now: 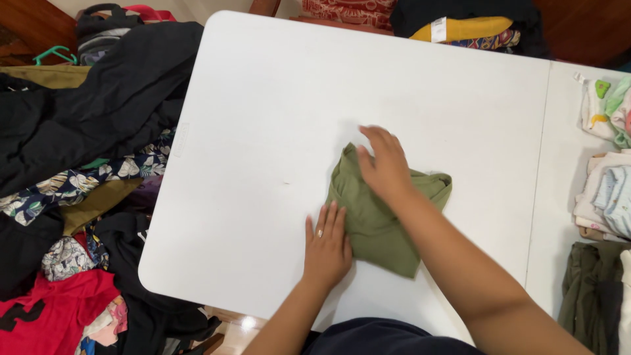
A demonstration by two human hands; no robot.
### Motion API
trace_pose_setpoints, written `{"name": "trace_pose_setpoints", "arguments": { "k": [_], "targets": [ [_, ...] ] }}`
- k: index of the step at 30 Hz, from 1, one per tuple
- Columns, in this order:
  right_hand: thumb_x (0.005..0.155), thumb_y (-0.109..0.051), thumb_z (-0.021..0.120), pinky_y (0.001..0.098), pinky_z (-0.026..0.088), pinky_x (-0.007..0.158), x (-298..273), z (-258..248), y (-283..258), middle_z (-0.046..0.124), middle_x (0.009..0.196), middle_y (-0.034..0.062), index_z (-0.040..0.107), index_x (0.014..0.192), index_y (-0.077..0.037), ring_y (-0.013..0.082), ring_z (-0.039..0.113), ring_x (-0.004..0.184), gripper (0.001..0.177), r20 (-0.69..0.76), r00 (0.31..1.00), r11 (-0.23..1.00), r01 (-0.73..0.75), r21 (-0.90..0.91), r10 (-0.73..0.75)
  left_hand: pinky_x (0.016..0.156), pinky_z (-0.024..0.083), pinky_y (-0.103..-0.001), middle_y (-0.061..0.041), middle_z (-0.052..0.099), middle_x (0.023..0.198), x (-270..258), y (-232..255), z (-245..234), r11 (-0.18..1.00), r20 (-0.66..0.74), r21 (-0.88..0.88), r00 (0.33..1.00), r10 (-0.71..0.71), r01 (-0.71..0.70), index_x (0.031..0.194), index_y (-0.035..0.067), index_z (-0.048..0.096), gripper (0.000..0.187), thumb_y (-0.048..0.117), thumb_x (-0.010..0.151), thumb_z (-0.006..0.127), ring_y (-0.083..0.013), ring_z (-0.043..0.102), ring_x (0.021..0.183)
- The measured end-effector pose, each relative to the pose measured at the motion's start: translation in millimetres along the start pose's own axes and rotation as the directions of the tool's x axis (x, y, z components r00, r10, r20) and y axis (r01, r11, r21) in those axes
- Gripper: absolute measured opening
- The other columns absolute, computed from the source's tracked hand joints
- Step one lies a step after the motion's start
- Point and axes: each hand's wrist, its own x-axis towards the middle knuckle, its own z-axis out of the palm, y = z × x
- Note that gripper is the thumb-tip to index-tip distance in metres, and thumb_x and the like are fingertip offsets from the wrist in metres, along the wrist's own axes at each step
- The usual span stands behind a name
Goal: The person folds a green t-shirt and a red t-shirt on a white table. They smooth each shirt, fold the sides inward, fold the bottom up, and then fold the shirt in half to create a compact stack.
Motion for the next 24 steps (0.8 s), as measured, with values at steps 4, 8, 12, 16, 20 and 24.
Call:
{"name": "trace_pose_setpoints", "arguments": {
  "k": [4, 8, 12, 16, 20, 24],
  "targets": [
    [0.106, -0.014, 0.053, 0.0497, 0.038, 0.120, -76, 4, -6, 0.058, 0.147, 0.0171, 0.055, 0.145, -0.004, 0.0378, 0.052, 0.140, 0.040, -0.123, 0.972, 0.979, 0.194, -0.054, -0.199, 0.123, 0.014, -0.060, -0.022, 0.034, 0.164, -12, -6, 13, 0.988, 0.064, -0.064, 0.988, -0.137, 0.141, 0.153, -0.002, 0.041, 0.074, 0.015, 0.083, 0.056, -0.0377, 0.029, 0.154],
    [0.103, -0.028, 0.044, 0.0574, 0.021, 0.123, -130, 21, -3, 0.041, 0.160, 0.0203, 0.041, 0.153, 0.000, 0.0358, 0.033, 0.152, 0.058, 0.122, 0.966, 0.967, 0.240, -0.089, -0.228, 0.129, 0.020, -0.052, -0.016, 0.036, 0.170, 10, -16, 36, 0.990, 0.028, 0.025, 0.990, 0.138, -0.139, 0.158, 0.002, 0.041, 0.066, 0.024, 0.097, 0.056, -0.0334, 0.032, 0.159],
    [0.093, -0.045, 0.046, 0.0624, 0.015, 0.114, -135, 9, 53, 0.035, 0.159, 0.0167, 0.035, 0.155, -0.004, 0.0310, 0.028, 0.147, 0.075, 0.189, 0.980, 0.867, 0.039, -0.496, 0.064, 0.121, 0.018, -0.056, -0.021, 0.036, 0.160, 39, -13, 12, 0.997, 0.113, -0.080, 0.994, 0.013, -0.004, 0.150, -0.002, 0.042, 0.068, 0.033, 0.094, 0.057, -0.0371, 0.033, 0.149],
    [0.102, -0.042, 0.042, 0.0616, 0.012, 0.121, -140, -15, 69, 0.029, 0.167, 0.0099, 0.029, 0.158, -0.009, 0.0280, 0.024, 0.154, 0.066, 0.079, 0.986, 0.806, -0.070, -0.588, 0.144, 0.123, 0.018, -0.056, -0.020, 0.040, 0.161, 34, -13, 15, 1.000, 0.095, -0.029, 0.996, -0.004, 0.007, 0.151, 0.000, 0.044, 0.063, 0.030, 0.096, 0.053, -0.0345, 0.035, 0.150],
    [0.101, -0.043, 0.039, 0.0608, 0.009, 0.122, -146, 10, 55, 0.026, 0.168, 0.0109, 0.029, 0.160, -0.007, 0.0319, 0.020, 0.156, 0.069, 0.049, 0.999, 0.892, 0.040, -0.450, -0.020, 0.128, 0.021, -0.054, -0.017, 0.039, 0.167, 71, -4, 28, 0.966, 0.098, -0.024, 0.961, 0.260, -0.259, 0.157, 0.002, 0.040, 0.060, 0.030, 0.105, 0.048, -0.0318, 0.035, 0.156],
    [0.102, -0.045, 0.039, 0.0583, 0.010, 0.122, -118, 9, 53, 0.023, 0.168, 0.0117, 0.029, 0.159, -0.008, 0.0289, 0.020, 0.155, 0.069, 0.114, 0.990, 0.893, -0.019, -0.449, 0.079, 0.121, 0.019, -0.058, -0.017, 0.035, 0.163, 127, -33, 57, 0.992, 0.123, 0.029, 0.985, 0.122, -0.127, 0.156, 0.000, 0.037, 0.066, 0.037, 0.102, 0.048, -0.0328, 0.031, 0.151]
  ]
}}
